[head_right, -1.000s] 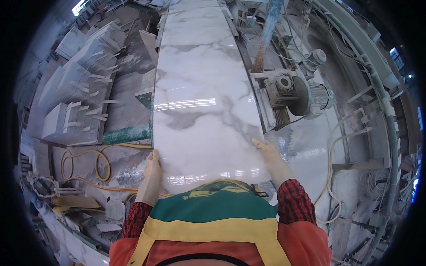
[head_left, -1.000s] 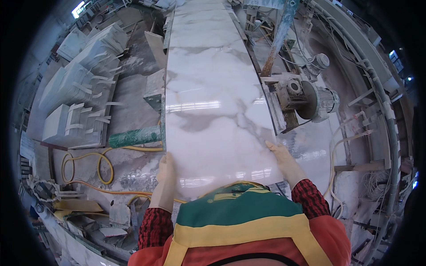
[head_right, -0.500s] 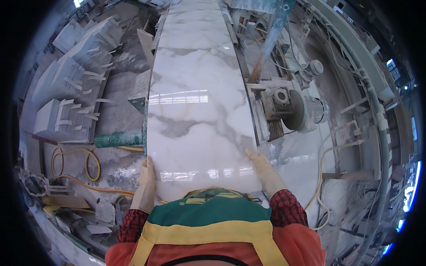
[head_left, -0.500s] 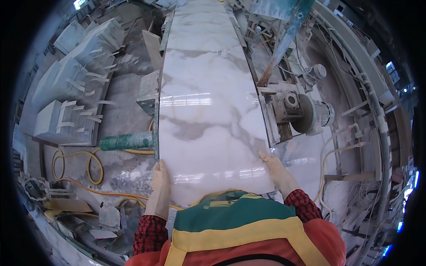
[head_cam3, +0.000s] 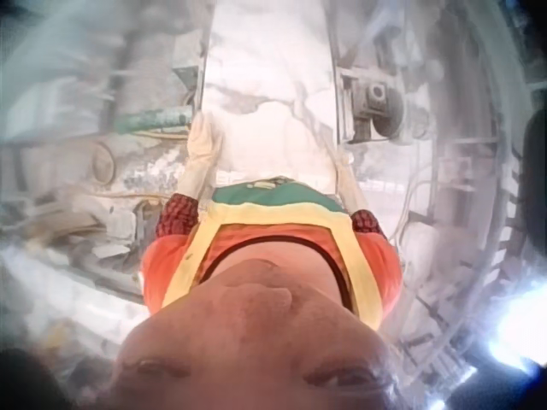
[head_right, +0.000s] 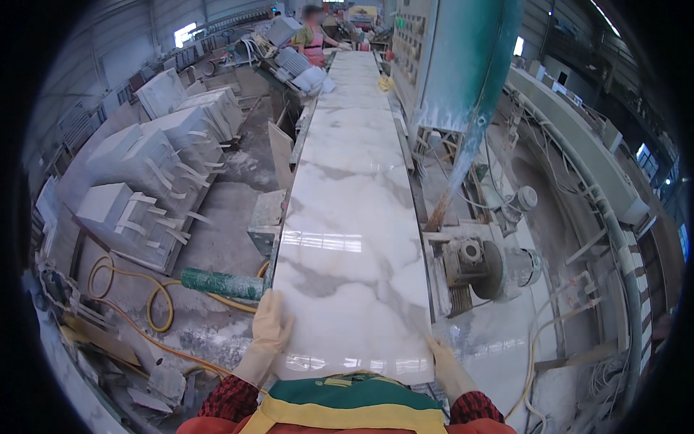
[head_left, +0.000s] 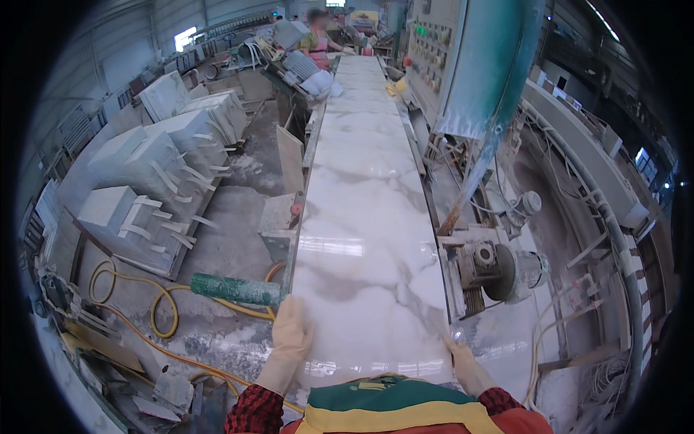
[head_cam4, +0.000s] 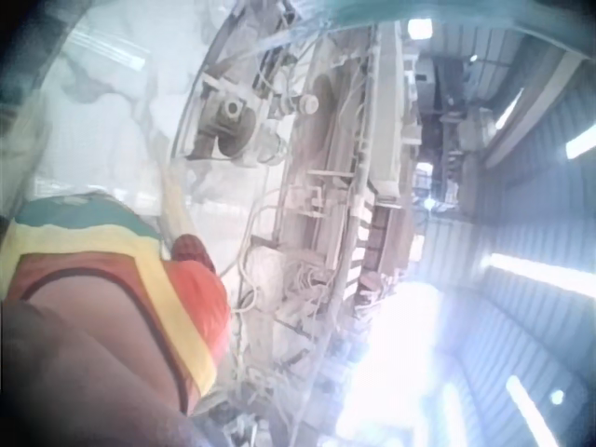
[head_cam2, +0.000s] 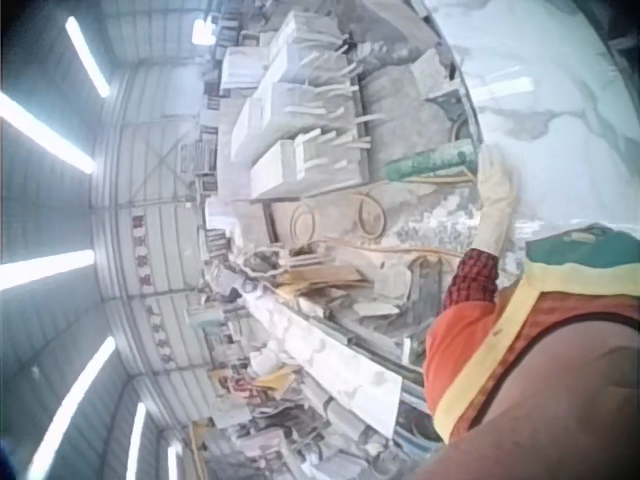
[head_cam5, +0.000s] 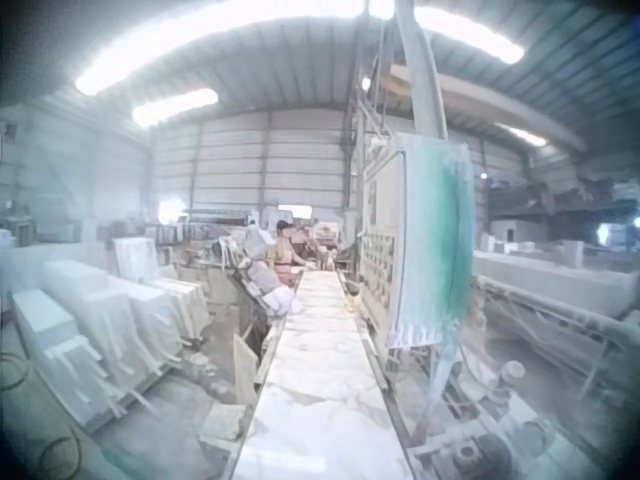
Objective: The person repeatedly lifts large white marble-patterned stone slabs from a conveyor belt and places them onto a stack. The person wears gloves and an apron while performing this repetitive task in a factory setting.
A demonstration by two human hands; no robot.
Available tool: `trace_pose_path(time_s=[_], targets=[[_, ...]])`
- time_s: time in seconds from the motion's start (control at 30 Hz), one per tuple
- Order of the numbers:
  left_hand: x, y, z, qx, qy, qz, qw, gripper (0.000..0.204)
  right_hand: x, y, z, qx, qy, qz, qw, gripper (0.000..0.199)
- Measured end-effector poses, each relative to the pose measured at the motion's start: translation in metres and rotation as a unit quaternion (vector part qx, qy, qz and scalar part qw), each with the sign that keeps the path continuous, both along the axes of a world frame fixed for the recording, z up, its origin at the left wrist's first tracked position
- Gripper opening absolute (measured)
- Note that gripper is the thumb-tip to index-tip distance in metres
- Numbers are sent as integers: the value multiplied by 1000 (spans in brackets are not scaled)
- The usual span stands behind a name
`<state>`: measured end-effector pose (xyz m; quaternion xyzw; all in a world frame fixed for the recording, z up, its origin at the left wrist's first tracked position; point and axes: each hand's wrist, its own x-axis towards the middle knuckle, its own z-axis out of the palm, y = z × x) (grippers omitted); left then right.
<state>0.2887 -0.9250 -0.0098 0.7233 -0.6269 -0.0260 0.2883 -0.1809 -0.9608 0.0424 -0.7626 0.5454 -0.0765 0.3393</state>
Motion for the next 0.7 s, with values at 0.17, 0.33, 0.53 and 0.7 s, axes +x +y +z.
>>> trace_pose_path(time_s=[0.17, 0.33, 0.53, 0.7], targets=[[-16, -68, 10, 6, -65, -175, 982, 69, -70, 31, -80, 45, 66, 59, 995, 82], [-13, -140, -23, 46, -57, -152, 986, 71, -65, 43, -107, -62, 99, 92, 989, 100], [-32, -170, -16, 87, -119, -110, 983, 83, -16, 57, -58, 98, -123, -44, 987, 82], [-19, -177, -8, 242, -111, -102, 958, 88, -17, 69, -118, 428, -431, -499, 618, 67]])
